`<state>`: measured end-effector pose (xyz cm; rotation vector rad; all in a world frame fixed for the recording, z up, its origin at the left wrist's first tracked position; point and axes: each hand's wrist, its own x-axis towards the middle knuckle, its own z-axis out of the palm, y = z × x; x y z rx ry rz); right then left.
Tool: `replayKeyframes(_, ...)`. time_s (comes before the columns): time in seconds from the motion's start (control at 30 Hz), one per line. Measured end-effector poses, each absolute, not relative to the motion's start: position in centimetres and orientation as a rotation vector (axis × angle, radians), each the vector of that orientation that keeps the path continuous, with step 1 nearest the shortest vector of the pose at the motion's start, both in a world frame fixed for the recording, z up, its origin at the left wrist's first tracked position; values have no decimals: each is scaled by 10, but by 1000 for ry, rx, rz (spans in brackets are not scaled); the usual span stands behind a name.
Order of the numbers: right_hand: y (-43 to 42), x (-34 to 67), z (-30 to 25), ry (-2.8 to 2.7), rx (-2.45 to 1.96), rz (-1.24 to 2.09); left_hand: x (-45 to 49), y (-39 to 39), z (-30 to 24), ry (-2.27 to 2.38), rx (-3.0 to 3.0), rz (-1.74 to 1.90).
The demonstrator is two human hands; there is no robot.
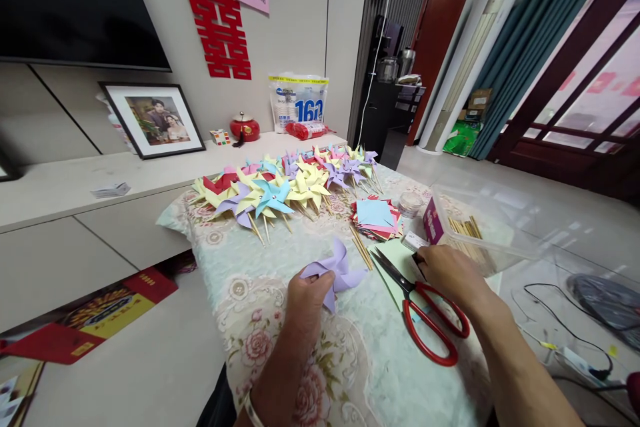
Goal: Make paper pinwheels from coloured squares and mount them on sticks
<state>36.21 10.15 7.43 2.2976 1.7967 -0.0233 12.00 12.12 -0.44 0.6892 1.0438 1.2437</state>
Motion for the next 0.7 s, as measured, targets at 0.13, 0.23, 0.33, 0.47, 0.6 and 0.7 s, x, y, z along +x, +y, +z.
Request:
replayKeyframes(0.13,108,358,79,1778,2259,-39,121,121,-7,1040,695,1240)
replayKeyframes(0.23,113,356,75,1759,2258,-48,122,121,-11,1045,693,1262)
replayKeyframes(0.33,116,355,69,1738,2278,-37,122,121,-12,1052,702,1273)
replayKeyframes(0.47,117,354,63,1735,2303,-21,122,120,-10,1064,702,1276)
replayKeyframes(0.6,115,356,60,1733,2330,-10,123,119,-7,1080,707,1273)
replayKeyframes(0.7,112,358,59,1741,2340,-15,122,119,-6,1088,697,1260)
